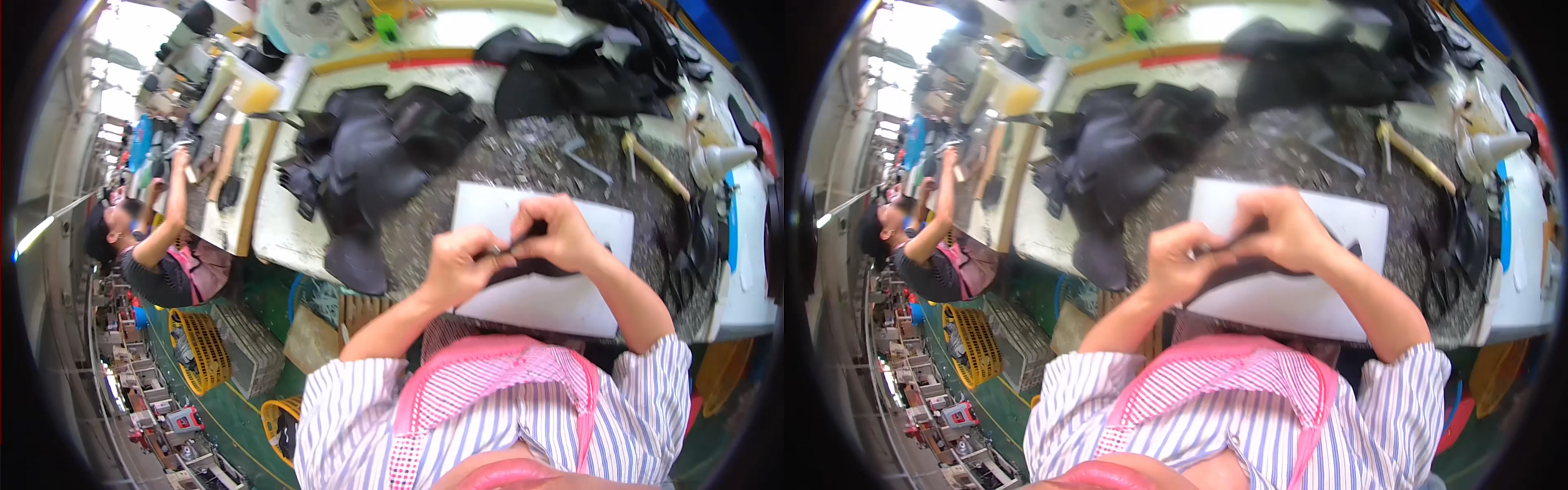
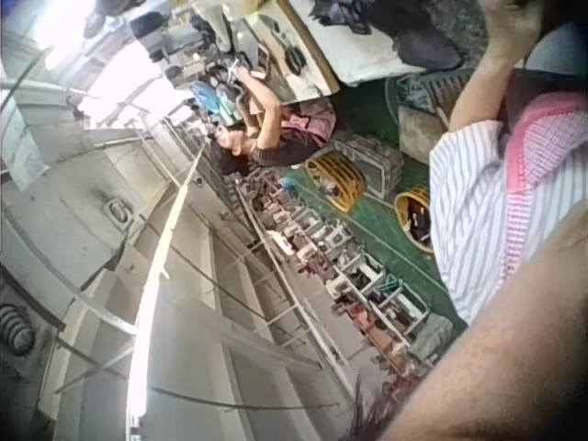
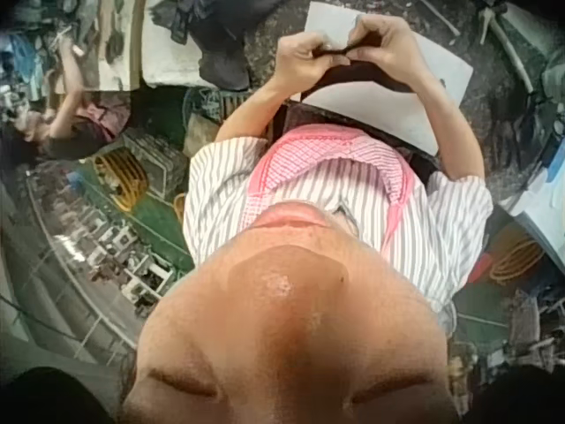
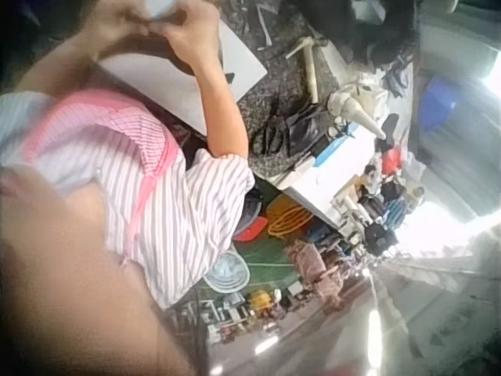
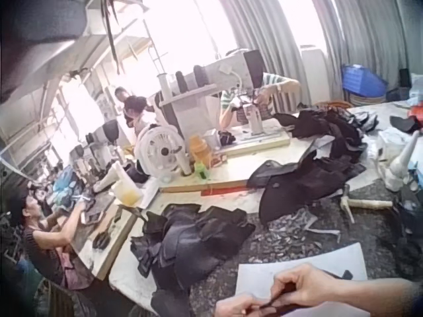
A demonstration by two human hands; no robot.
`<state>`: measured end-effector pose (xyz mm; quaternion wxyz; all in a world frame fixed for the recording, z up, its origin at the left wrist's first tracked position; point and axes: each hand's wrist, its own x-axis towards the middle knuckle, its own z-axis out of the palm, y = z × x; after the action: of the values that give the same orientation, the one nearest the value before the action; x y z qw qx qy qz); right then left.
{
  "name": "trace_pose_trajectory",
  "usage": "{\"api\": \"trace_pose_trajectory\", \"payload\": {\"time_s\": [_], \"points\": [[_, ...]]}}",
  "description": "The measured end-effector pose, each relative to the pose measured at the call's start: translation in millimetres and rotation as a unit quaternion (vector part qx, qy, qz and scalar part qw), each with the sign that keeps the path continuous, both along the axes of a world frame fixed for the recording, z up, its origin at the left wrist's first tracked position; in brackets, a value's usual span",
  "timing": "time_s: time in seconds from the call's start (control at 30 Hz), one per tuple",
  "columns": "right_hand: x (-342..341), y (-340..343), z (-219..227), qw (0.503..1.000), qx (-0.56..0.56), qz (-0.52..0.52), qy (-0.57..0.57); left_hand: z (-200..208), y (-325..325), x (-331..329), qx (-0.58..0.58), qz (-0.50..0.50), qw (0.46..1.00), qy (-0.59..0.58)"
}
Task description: The person attaches metal hardware to shoe upper components by hand, using a small tool to insert and secure fasteners into each piece.
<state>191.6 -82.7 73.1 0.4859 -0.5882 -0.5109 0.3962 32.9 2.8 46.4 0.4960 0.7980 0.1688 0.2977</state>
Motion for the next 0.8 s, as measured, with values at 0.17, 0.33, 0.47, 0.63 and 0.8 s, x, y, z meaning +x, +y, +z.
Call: {"api": "trace_pose_trajectory", "payload": {"time_s": [0.17,0.33,0.47,0.63,0.8], "points": [[-12.9,-3.8,10.1,0.938,0.208,-0.037,-0.276,3.1,-15.6,-5.7,-0.117,0.064,0.988,-0.084],[-9.5,-5.2,8.3,0.932,0.211,-0.05,-0.292,-6.2,-16.6,0.0,-0.151,0.048,0.976,-0.152],[-10.3,-7.9,6.6,0.968,0.19,0.002,-0.165,-9.0,-9.1,-0.7,0.053,0.006,0.977,-0.206],[-20.3,-12.7,-3.0,0.955,0.267,-0.048,-0.121,-7.8,0.1,-2.9,0.351,0.045,0.91,-0.215],[-27.5,-10.6,-13.1,0.955,0.262,-0.078,-0.118,-16.9,1.9,-3.5,0.377,0.066,0.898,-0.218]]}}
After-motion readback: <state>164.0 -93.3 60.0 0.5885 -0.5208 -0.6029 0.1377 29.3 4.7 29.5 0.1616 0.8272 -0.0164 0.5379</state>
